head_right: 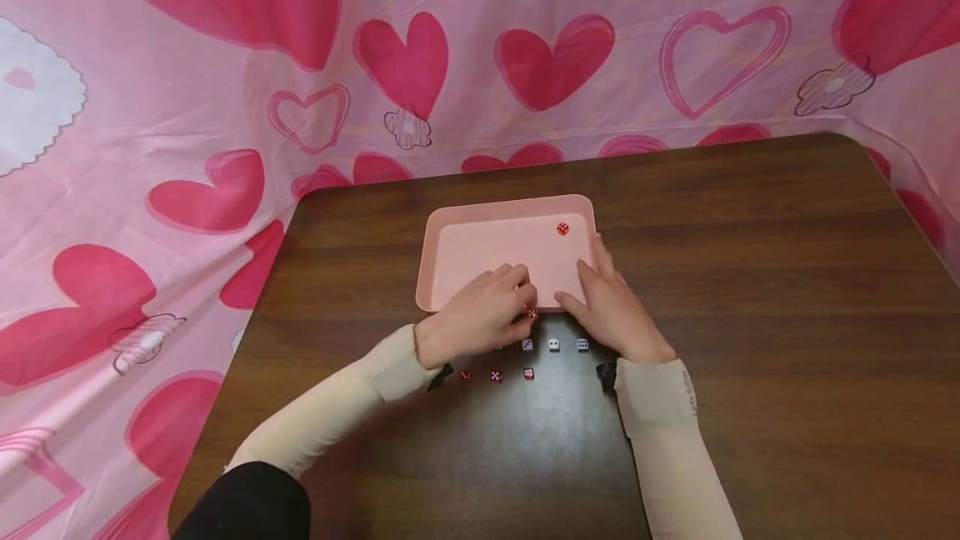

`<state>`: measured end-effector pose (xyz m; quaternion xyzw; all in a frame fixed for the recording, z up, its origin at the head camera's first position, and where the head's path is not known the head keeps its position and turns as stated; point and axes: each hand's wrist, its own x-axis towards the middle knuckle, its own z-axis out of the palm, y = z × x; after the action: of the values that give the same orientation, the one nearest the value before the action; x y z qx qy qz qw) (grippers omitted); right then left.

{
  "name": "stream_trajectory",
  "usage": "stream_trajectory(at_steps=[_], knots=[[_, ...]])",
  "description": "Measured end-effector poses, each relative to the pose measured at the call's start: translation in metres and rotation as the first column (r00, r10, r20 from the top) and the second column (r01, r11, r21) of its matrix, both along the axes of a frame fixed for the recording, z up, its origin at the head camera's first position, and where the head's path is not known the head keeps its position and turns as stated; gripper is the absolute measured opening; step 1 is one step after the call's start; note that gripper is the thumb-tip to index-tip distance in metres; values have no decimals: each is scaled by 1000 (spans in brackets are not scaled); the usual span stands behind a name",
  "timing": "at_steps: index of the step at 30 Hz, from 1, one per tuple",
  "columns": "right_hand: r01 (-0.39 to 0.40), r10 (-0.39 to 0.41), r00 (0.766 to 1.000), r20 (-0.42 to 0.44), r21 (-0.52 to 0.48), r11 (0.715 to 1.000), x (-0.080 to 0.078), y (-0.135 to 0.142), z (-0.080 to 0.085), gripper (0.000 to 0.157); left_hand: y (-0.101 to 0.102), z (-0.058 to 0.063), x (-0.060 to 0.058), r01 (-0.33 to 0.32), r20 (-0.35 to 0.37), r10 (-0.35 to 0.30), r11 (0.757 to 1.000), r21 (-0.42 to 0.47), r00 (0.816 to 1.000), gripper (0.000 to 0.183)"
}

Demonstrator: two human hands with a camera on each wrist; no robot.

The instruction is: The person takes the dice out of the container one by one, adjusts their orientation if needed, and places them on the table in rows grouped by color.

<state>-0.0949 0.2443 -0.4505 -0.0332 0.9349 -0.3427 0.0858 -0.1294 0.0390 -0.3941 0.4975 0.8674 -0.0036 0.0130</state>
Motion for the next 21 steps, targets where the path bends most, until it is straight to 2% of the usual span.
stream_trajectory(at_steps=[21], knots=[[-8,8,1000,3,-14,1000,1,2,-1,82,2,-17,22,55,8,-55,998,-6,998,14]])
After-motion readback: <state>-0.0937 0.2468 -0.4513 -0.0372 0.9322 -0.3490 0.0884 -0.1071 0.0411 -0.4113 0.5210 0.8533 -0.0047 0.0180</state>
